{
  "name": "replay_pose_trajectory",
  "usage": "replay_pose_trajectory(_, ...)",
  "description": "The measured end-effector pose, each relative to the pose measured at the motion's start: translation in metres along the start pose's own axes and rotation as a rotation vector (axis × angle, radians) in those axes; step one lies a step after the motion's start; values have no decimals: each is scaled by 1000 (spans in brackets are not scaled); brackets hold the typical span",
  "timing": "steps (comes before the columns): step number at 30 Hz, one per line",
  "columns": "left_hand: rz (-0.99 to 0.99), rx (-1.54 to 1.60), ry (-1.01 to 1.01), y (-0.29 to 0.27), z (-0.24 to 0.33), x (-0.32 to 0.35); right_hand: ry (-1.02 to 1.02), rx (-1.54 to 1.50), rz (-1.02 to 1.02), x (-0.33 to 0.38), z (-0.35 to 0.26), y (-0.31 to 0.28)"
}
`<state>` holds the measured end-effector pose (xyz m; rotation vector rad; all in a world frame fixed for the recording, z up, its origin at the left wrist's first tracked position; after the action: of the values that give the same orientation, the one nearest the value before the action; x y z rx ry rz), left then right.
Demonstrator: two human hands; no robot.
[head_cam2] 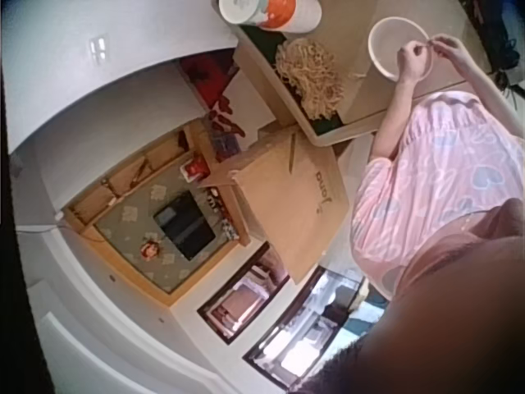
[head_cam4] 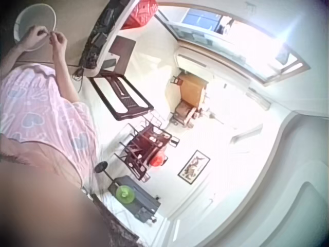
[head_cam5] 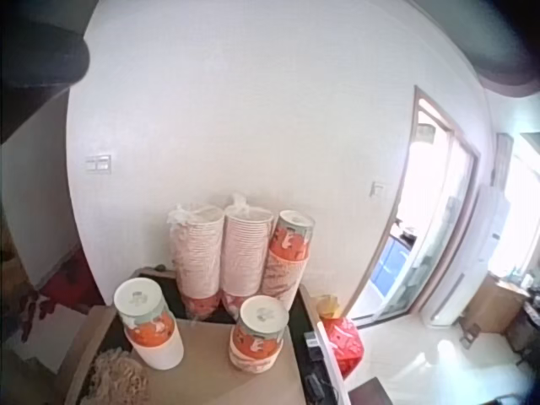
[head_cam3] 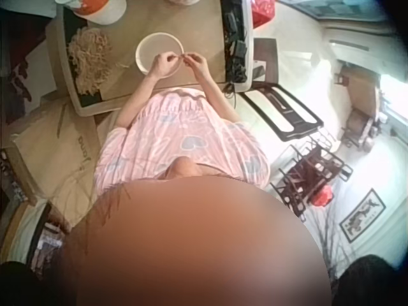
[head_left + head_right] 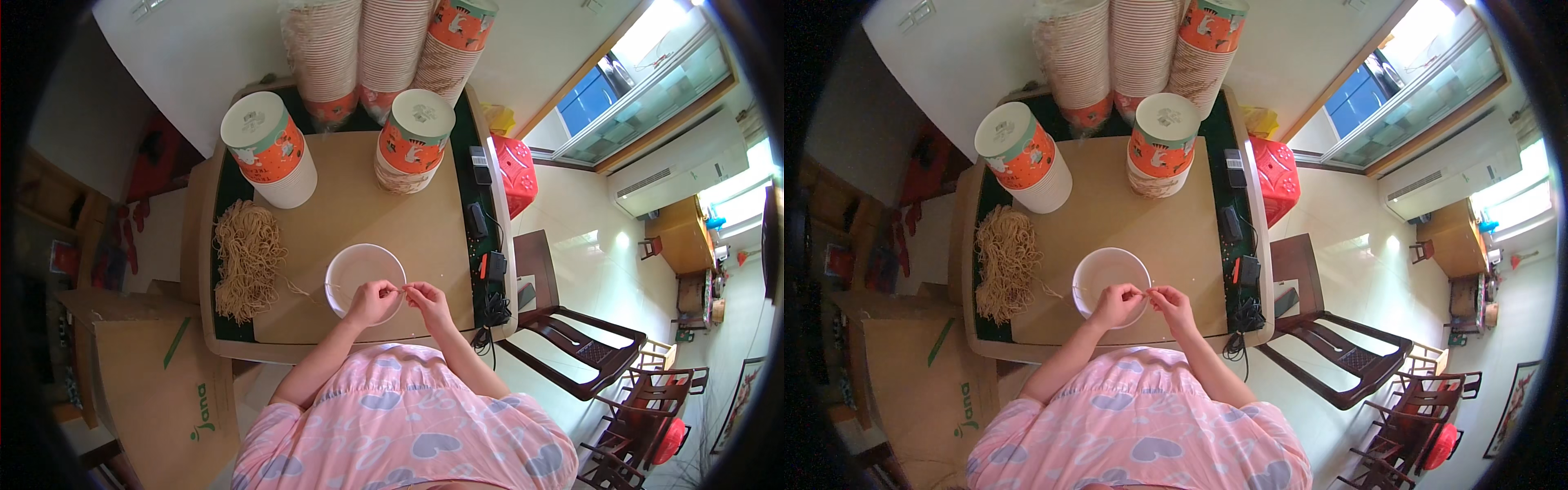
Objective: Secure paper food containers with elastic bands and organize them on a table.
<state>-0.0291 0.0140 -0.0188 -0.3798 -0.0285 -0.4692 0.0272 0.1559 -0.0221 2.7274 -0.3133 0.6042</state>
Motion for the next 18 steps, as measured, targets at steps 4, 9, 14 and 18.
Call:
replay_pose_trajectory(4,-363,605,-588,1,-4,0,-189,230,4,8,-8,4)
replay_pose_trajectory(9,-442,972,-737,-3,-3,4,-396,538,52,24,-32,22)
replay_pose_trajectory(14,-463,1106,-783,0,-1,4,-466,592,115,25,-33,24)
replay_pose_trajectory(18,-469,1192,-806,2,3,4,-475,749,142,24,-28,23)
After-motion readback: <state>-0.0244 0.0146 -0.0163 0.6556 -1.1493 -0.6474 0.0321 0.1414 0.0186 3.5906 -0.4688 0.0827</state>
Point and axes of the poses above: each hand's wrist, its own x-axis away from the middle knuckle, its own y-axis out of the palm, z = x × y, the point moved 4 cm from there along -x, towards the middle knuckle, and after that the axes turned 1 degree about -x, right-handed, at the moved point
